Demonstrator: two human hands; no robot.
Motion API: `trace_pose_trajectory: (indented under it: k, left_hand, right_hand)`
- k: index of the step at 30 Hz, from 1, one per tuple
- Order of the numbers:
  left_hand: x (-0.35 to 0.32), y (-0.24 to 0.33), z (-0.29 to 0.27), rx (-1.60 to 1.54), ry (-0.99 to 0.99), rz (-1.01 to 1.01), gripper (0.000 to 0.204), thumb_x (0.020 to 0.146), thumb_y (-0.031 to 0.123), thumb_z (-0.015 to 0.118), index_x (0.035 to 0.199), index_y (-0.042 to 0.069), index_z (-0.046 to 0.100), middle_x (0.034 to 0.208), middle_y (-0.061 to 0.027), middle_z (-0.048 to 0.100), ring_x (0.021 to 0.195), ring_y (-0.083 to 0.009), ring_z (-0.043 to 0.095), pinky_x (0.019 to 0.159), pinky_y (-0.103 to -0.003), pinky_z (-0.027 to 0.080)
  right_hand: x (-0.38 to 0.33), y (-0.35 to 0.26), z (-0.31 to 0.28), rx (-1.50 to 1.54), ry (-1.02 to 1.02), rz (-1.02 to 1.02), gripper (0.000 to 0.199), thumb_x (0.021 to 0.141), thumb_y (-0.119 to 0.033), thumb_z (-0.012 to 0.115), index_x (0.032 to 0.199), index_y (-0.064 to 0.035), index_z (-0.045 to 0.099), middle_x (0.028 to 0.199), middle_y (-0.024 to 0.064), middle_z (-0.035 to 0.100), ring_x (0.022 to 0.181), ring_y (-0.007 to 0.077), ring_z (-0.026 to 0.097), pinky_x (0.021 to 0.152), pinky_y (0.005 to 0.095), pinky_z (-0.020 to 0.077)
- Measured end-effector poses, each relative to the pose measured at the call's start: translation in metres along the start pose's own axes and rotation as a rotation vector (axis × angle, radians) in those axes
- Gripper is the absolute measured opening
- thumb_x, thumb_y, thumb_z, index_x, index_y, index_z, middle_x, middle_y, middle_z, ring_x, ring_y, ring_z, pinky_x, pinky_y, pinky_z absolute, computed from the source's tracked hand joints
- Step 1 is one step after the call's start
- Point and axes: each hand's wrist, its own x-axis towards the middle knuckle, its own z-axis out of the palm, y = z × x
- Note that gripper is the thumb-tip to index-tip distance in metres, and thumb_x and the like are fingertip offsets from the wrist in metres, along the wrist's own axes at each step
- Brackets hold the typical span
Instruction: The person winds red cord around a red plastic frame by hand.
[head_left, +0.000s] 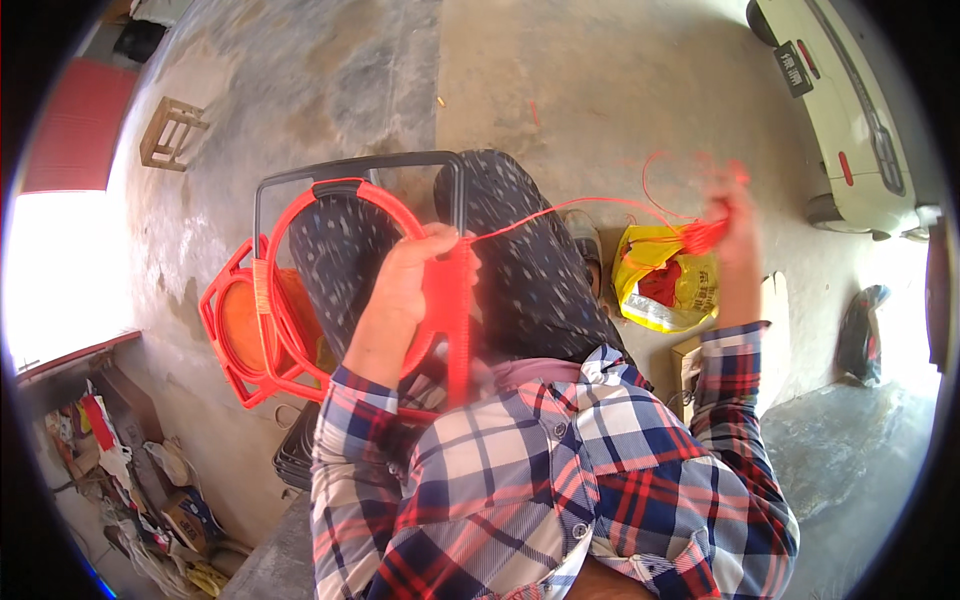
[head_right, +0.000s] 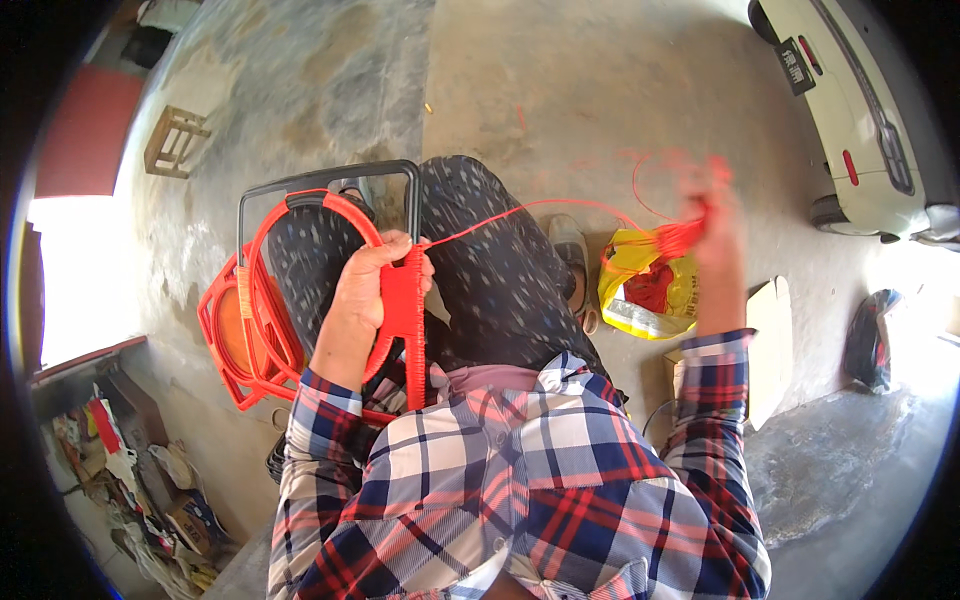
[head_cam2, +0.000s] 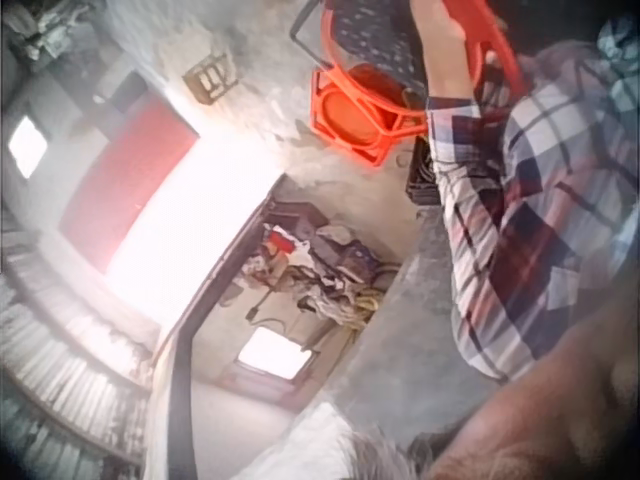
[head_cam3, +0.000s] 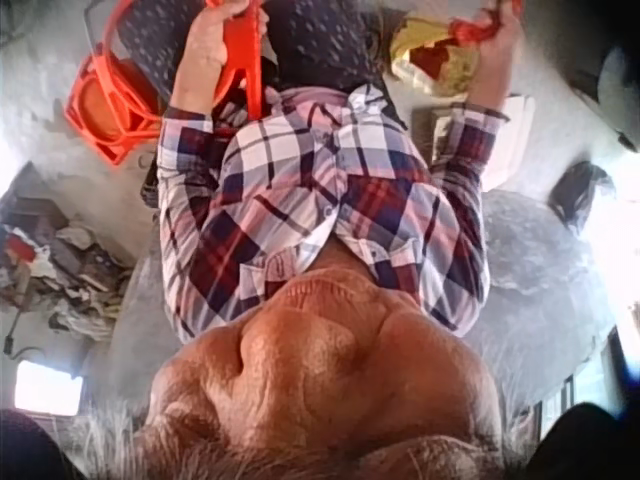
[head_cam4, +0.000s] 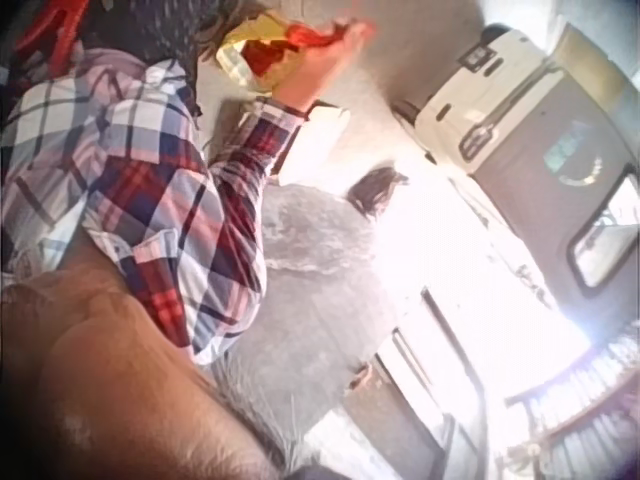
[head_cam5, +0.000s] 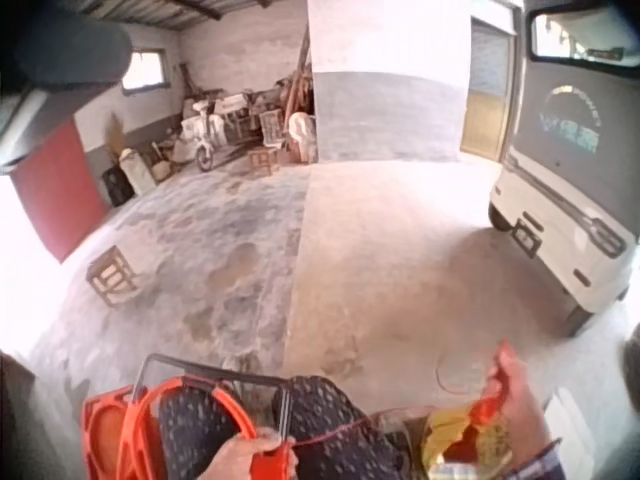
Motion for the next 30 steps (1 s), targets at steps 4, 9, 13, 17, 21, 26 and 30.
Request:
trace_pose_trajectory:
  k: [4,9,13,17,21,26,30]
  left_hand:
    - [0.003,0.001,-0.009,-0.031,0.011,-0.032,0.016,0.082,0.015,0.067,0.09,0.002,0.064,0.078,-0.0142,0.066,0.068,-0.0267,0.065,0.062,-0.038,0.054]
    - [0.007,-0.002,-0.005,0.063,-0.063,-0.062,0.018,0.083,0.018,0.066,0.091,0.002,0.064,0.077,-0.0154,0.066,0.066,-0.0266,0.065,0.061,-0.038,0.053]
    - [-0.001,-0.004,0.014,0.004,-0.03,-0.068,0.015,0.085,0.013,0.066,0.09,0.0,0.061,0.074,-0.0182,0.064,0.061,-0.0272,0.063,0.056,-0.036,0.053]
    - [-0.007,-0.008,0.019,-0.043,-0.111,-0.081,0.014,0.084,0.012,0.068,0.089,0.002,0.06,0.075,-0.0186,0.065,0.063,-0.028,0.065,0.056,-0.038,0.055]
    - [-0.005,-0.013,0.03,-0.007,-0.101,-0.09,0.015,0.084,0.014,0.069,0.092,0.006,0.059,0.074,-0.0185,0.065,0.06,-0.0293,0.065,0.055,-0.038,0.054]
    - [-0.005,-0.013,0.032,0.038,-0.061,-0.077,0.013,0.084,0.014,0.065,0.088,0.003,0.06,0.076,-0.0174,0.066,0.065,-0.0262,0.065,0.061,-0.035,0.055]
    - [-0.003,-0.012,0.028,0.084,-0.066,-0.08,0.015,0.084,0.015,0.064,0.089,0.002,0.061,0.076,-0.0167,0.066,0.065,-0.0254,0.065,0.063,-0.035,0.055]
  right_hand:
    - [0.031,-0.034,-0.131,0.272,0.374,-0.217,0.013,0.088,-0.011,0.055,0.101,-0.0071,0.057,0.085,0.0058,0.061,0.075,0.0193,0.061,0.068,0.0346,0.0529]
    - [-0.021,-0.005,-0.015,0.328,-0.089,-0.037,0.018,0.09,-0.011,0.049,0.105,-0.0031,0.056,0.094,0.0102,0.062,0.08,0.0249,0.062,0.074,0.0412,0.0534]
    - [-0.077,0.033,0.108,-0.568,-0.895,-0.201,0.03,0.086,-0.024,0.064,0.104,0.0006,0.062,0.095,0.0088,0.061,0.089,0.0228,0.059,0.08,0.0341,0.0468]
    - [-0.097,0.027,0.192,-0.971,-1.067,-0.2,0.046,0.08,-0.015,0.066,0.121,-0.0027,0.053,0.101,0.0146,0.062,0.098,0.0258,0.061,0.082,0.0343,0.0465]
    - [-0.079,0.06,0.213,-0.174,-0.761,-0.179,0.064,0.079,-0.008,0.066,0.137,-0.0006,0.039,0.103,0.0097,0.063,0.097,0.02,0.061,0.084,0.0311,0.0458]
    - [-0.076,0.049,0.224,-0.03,-0.797,0.142,0.047,0.083,-0.01,0.069,0.125,0.0014,0.053,0.107,0.0028,0.061,0.089,0.0085,0.055,0.083,0.024,0.0448]
    - [-0.068,0.034,0.214,-0.528,-0.567,-0.441,0.024,0.085,-0.014,0.068,0.107,-0.0049,0.064,0.097,0.0051,0.064,0.081,0.0097,0.058,0.072,0.0258,0.0474]
